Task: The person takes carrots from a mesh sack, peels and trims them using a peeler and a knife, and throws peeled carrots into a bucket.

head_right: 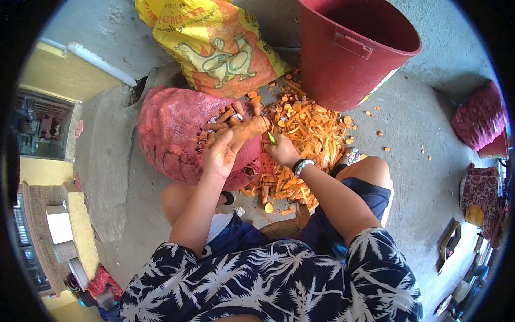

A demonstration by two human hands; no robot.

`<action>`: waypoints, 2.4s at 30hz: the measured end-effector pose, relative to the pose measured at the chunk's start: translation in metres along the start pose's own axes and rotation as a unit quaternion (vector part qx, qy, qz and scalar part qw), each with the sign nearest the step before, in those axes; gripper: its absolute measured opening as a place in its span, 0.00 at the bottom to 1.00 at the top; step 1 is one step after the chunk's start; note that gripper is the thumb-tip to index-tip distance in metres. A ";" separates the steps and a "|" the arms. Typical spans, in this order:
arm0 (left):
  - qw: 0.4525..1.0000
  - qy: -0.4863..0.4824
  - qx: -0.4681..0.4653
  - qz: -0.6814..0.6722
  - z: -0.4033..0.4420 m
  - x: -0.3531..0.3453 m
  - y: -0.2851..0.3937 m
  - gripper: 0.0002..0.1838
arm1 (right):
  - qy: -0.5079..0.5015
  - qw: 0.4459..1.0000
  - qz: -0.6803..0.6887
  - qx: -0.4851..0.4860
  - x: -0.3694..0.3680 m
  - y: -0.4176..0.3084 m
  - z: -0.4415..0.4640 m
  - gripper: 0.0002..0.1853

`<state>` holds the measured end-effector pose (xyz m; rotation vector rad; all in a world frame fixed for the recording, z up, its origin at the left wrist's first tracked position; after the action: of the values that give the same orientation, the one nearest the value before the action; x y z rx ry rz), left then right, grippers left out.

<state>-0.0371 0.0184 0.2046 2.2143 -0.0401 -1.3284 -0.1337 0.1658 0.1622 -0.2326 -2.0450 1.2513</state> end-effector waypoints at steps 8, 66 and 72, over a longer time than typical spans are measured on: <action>0.974 -0.226 -0.029 -0.018 -0.017 -0.038 -0.006 0.13 | -0.150 0.981 -0.019 -0.122 -0.037 0.044 0.014 0.14; 0.968 -0.048 0.222 0.110 0.000 -0.006 -0.016 0.22 | 0.357 0.899 0.237 0.096 0.117 -0.014 0.051 0.16; 0.994 0.008 0.110 -0.003 0.008 -0.009 -0.019 0.21 | 0.159 0.953 0.230 0.119 0.043 -0.068 -0.010 0.25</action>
<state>-0.0529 0.0340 0.2005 2.4091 -0.1809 -1.3654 -0.1448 0.1596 0.2423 -0.7767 -1.5914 1.6048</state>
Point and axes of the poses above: each hand's wrist, its own z-axis towards the middle knuckle, its own x-axis out of the back of the hand, y = z × x, the point moved 1 cm from there along z, towards the middle knuckle, and after that the axes turned 7 degrees about -z, right-handed, at the moved point
